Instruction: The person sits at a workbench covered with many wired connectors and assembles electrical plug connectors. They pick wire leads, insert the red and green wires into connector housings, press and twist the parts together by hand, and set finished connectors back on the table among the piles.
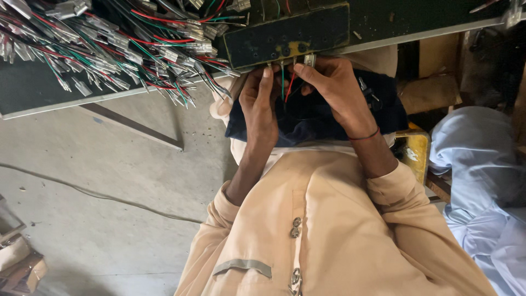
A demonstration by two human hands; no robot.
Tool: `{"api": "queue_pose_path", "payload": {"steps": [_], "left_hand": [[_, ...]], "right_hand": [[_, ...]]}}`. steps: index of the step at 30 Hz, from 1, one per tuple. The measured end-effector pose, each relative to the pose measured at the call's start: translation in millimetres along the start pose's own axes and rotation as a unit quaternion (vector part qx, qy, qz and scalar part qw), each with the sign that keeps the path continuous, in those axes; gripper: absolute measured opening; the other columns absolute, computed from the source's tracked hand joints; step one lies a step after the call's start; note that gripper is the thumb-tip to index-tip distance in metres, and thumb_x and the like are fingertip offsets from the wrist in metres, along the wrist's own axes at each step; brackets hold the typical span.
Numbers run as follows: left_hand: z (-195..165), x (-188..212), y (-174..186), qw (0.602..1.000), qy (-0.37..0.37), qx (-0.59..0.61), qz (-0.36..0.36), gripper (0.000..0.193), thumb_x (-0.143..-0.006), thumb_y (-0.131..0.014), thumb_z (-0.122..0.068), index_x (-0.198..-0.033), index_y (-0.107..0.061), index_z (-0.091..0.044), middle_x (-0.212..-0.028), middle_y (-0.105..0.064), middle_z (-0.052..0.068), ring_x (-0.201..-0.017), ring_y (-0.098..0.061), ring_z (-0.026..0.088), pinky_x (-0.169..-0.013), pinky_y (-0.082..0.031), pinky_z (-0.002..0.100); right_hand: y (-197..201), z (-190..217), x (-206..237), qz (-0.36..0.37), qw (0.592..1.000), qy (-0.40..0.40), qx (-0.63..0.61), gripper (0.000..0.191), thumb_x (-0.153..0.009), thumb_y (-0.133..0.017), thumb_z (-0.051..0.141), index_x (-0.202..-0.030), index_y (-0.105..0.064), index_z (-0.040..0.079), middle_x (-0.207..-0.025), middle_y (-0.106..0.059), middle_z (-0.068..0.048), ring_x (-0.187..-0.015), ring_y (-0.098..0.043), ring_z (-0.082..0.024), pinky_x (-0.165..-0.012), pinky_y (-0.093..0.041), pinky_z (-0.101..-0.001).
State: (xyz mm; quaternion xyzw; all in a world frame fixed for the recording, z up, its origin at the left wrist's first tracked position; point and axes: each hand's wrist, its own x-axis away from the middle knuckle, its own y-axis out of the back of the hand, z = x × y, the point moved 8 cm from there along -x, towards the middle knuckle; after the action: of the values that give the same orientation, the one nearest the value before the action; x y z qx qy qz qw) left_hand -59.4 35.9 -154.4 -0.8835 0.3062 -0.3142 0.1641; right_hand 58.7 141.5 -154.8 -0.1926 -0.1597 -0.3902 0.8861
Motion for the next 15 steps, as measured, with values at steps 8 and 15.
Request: {"api": "queue_pose_path", "payload": {"steps": [8,15], "left_hand": [[-4,5,-4,1.000,-0.022,-0.002,-0.006,0.019,-0.105,-0.069,-0.015,-0.111,-0.071,0.003,-0.100,-0.071,0.005,-0.085,-0.058,0.009,-0.080,-0.046,0.026],[6,6,-3,0.999,-0.006,0.021,-0.032,0.019,-0.103,-0.071,-0.015,-0.109,-0.071,0.003,-0.100,-0.071,0.004,-0.090,-0.060,0.009,-0.085,-0.047,0.025]], "right_hand": [[-4,15,4,0.004,1.000,0.007,-0.007,0.022,-0.101,-0.074,0.022,-0.108,-0.076,0.001,-0.094,-0.074,-0.003,-0.078,-0.065,-0.008,-0.066,-0.054,-0.0235],[-12,31,5,0.022,0.999,0.017,0.044,0.020,-0.099,-0.077,0.019,-0.107,-0.076,0.001,-0.086,-0.071,-0.002,-0.070,-0.059,-0.006,-0.062,-0.048,-0.0224]]}}
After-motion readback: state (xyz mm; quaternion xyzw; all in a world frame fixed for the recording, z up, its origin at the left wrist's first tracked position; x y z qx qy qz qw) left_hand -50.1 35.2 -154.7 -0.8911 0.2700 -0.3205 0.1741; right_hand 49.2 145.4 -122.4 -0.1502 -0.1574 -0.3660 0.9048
